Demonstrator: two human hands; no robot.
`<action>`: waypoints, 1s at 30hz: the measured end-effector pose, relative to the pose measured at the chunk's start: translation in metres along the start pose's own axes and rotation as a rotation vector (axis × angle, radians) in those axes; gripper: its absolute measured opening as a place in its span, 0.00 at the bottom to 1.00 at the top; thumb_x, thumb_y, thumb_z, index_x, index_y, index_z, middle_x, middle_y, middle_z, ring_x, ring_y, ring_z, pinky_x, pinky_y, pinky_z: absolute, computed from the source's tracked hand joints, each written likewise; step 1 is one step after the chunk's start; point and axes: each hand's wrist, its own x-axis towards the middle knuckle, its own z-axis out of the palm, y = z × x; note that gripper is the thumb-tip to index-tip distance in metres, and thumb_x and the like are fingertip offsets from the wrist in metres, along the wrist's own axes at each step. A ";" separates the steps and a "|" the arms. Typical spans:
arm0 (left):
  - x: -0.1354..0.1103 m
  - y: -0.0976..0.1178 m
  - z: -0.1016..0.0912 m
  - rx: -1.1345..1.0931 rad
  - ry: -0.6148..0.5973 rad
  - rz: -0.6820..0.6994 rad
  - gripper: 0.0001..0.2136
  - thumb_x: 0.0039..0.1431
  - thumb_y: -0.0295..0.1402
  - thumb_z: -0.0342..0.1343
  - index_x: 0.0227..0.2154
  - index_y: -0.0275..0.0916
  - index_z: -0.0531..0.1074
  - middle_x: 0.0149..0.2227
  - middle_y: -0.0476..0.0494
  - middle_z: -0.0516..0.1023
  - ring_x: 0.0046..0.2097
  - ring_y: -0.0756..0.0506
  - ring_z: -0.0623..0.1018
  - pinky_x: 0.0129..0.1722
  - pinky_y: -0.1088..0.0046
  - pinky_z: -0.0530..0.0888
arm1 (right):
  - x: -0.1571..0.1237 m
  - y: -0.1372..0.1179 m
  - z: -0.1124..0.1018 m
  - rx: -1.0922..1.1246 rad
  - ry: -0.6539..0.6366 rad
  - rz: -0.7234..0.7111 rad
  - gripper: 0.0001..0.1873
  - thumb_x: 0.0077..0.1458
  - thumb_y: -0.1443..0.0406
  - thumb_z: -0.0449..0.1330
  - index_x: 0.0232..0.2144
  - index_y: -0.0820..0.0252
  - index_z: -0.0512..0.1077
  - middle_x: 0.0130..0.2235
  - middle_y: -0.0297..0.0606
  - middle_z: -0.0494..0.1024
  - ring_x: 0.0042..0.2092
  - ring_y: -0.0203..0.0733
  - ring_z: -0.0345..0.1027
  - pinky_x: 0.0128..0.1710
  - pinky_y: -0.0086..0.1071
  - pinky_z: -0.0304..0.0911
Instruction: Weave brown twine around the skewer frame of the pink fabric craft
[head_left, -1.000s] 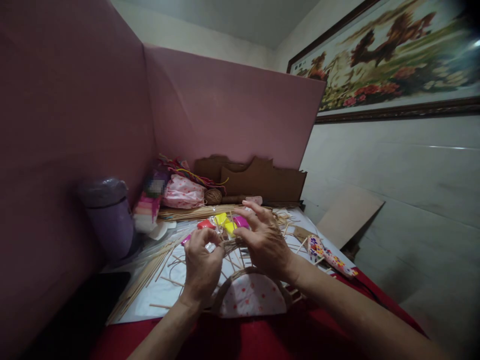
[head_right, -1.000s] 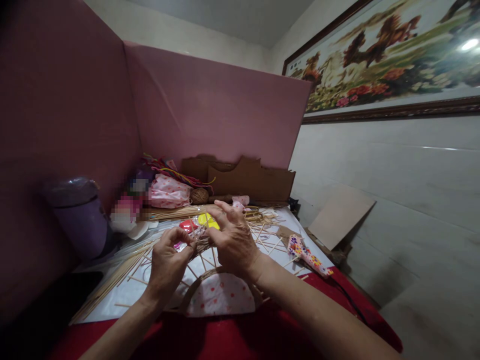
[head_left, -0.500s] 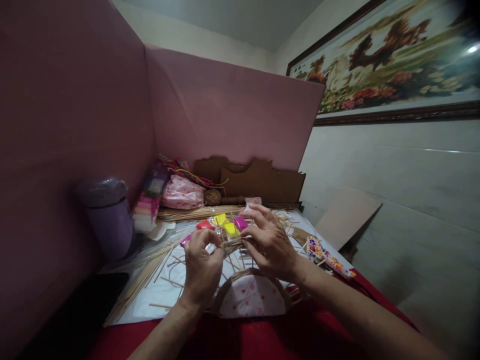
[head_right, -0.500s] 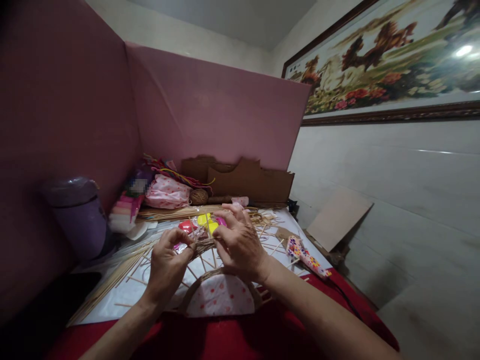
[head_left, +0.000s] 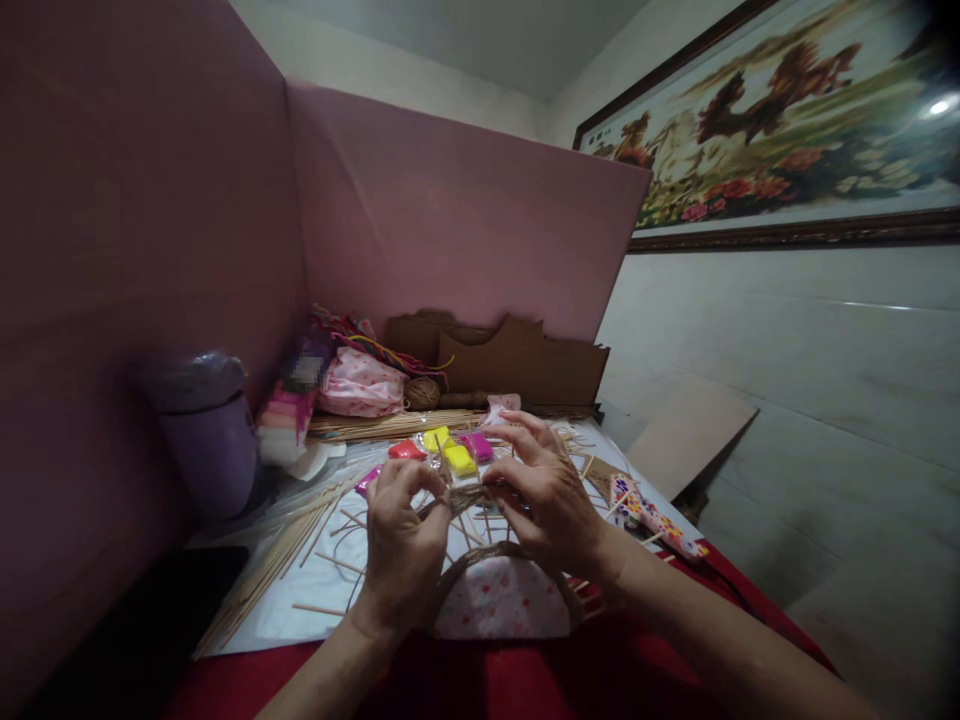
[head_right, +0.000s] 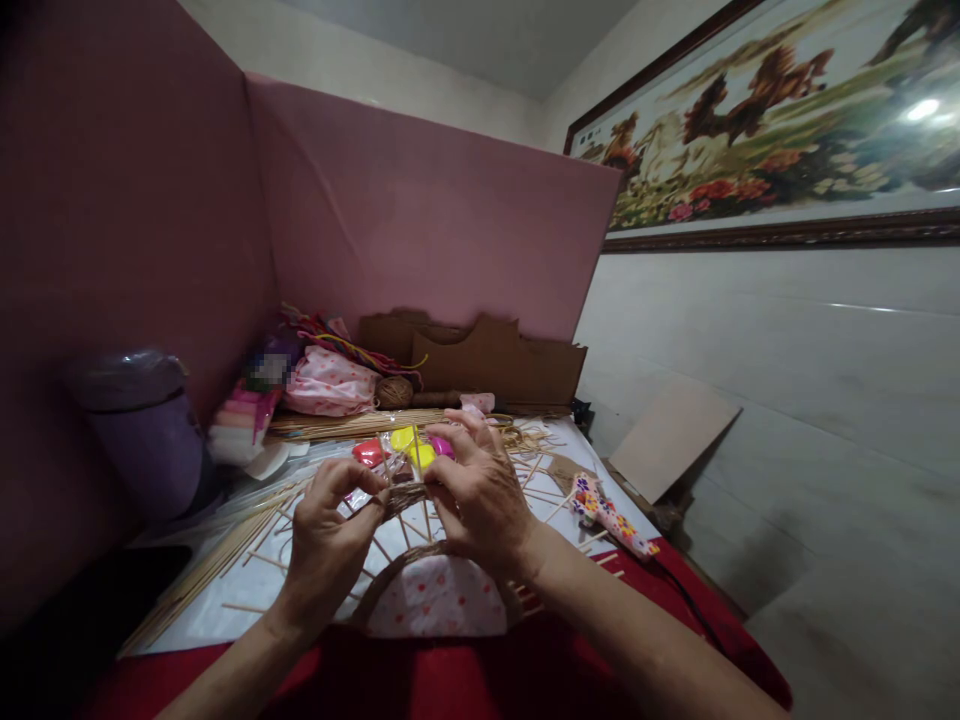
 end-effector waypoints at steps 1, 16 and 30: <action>0.000 0.000 0.000 -0.001 0.001 -0.003 0.07 0.48 0.22 0.52 0.21 0.41 0.63 0.27 0.50 0.67 0.34 0.46 0.69 0.36 0.69 0.65 | 0.000 0.000 0.000 -0.001 -0.001 -0.001 0.06 0.49 0.71 0.56 0.30 0.58 0.71 0.51 0.41 0.66 0.58 0.51 0.48 0.55 0.50 0.50; 0.001 0.001 0.001 -0.015 -0.003 -0.006 0.07 0.47 0.21 0.52 0.21 0.41 0.64 0.28 0.50 0.67 0.34 0.46 0.69 0.37 0.69 0.65 | 0.004 0.002 0.004 -0.104 -0.044 -0.074 0.06 0.53 0.71 0.52 0.31 0.61 0.68 0.53 0.45 0.65 0.60 0.51 0.47 0.56 0.52 0.45; -0.001 -0.003 0.002 -0.028 -0.014 0.016 0.08 0.47 0.20 0.52 0.21 0.40 0.64 0.27 0.50 0.66 0.34 0.47 0.68 0.36 0.70 0.64 | 0.000 0.005 0.017 -0.120 0.014 -0.049 0.05 0.53 0.73 0.51 0.32 0.64 0.67 0.51 0.52 0.66 0.58 0.53 0.50 0.54 0.52 0.52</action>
